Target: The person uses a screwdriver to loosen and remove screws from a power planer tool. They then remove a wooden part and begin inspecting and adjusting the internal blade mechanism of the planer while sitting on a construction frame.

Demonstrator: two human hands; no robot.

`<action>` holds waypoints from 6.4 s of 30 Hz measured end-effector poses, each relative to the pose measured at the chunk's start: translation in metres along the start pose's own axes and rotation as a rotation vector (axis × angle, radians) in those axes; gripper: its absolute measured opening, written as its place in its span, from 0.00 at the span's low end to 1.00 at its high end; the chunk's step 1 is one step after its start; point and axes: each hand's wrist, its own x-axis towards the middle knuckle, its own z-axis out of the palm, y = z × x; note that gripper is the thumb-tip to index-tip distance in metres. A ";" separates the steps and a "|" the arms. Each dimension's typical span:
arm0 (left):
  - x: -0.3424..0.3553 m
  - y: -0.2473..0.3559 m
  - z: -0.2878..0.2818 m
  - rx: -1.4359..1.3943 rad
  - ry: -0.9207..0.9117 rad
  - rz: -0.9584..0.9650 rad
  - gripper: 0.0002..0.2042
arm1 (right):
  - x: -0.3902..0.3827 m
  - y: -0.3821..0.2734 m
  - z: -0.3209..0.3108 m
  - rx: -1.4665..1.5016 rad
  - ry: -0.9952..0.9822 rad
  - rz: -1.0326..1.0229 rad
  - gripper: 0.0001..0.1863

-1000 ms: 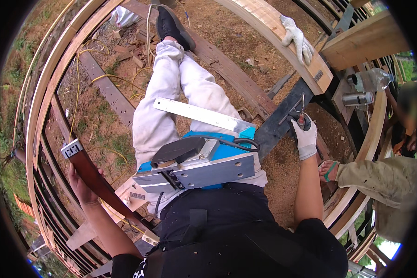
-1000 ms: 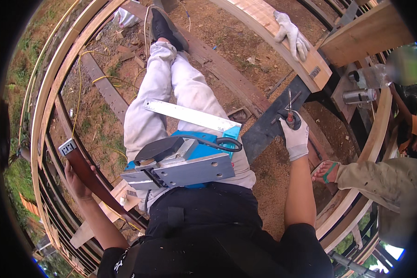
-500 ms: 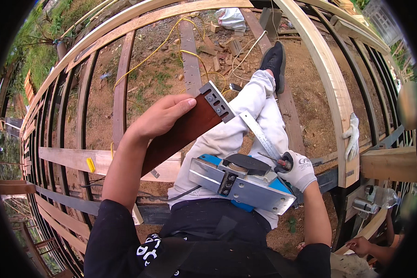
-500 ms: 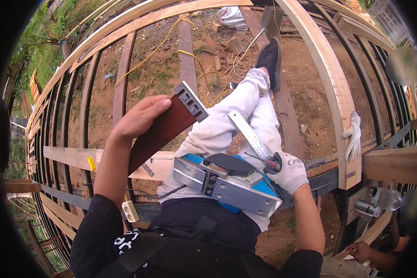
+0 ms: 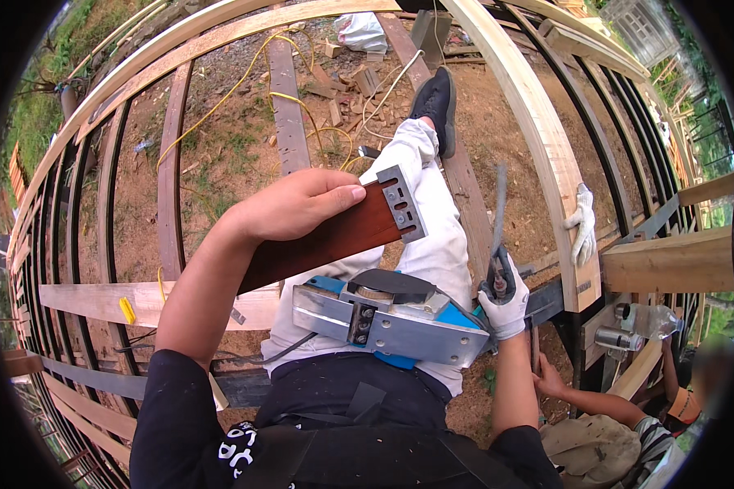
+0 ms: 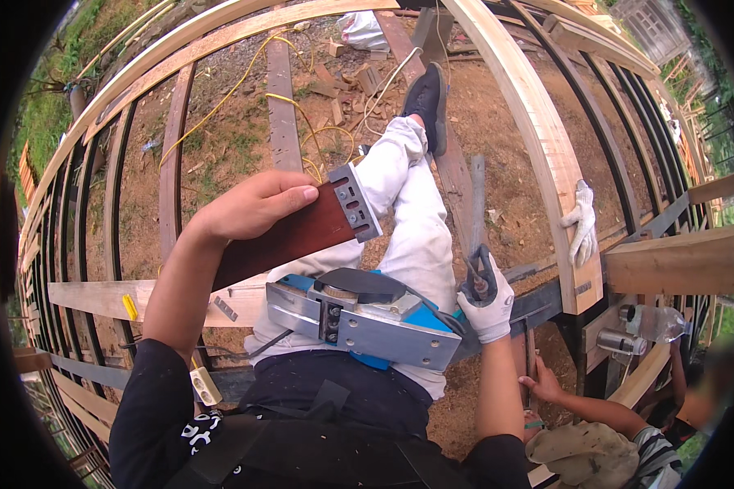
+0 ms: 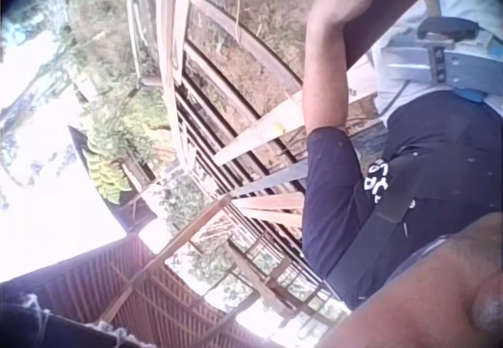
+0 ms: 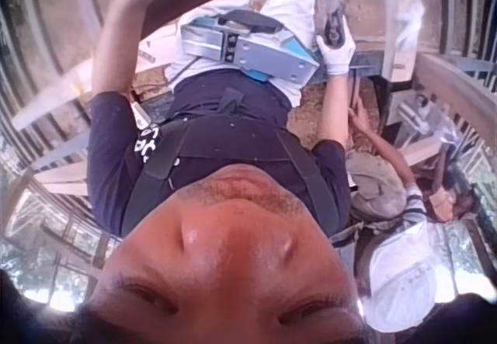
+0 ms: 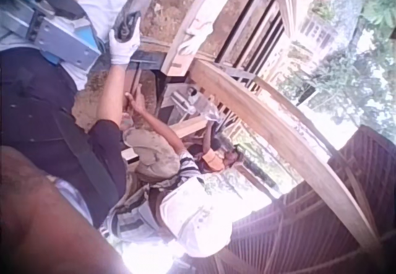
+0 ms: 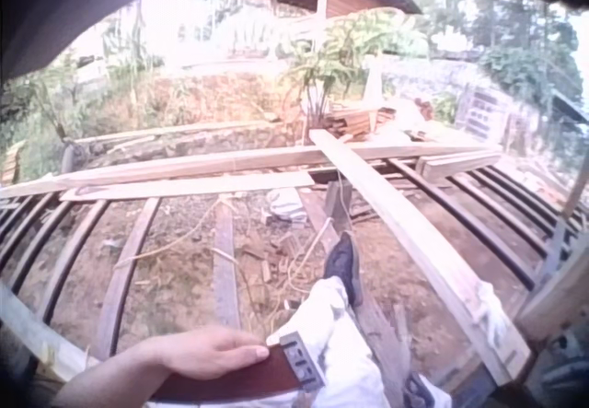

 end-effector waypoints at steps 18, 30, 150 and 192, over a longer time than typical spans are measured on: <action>0.028 0.041 0.025 0.065 -0.056 0.108 0.18 | 0.024 -0.079 -0.045 0.959 0.173 0.163 0.43; 0.030 0.062 0.011 0.200 -0.142 0.222 0.18 | 0.023 -0.121 -0.015 0.952 -0.175 0.149 0.41; -0.033 -0.068 -0.021 -0.225 0.418 -0.103 0.16 | 0.001 0.007 -0.074 1.074 0.264 0.317 0.28; -0.099 -0.027 -0.006 -0.407 0.978 0.228 0.12 | 0.045 -0.141 -0.042 0.926 0.127 0.146 0.41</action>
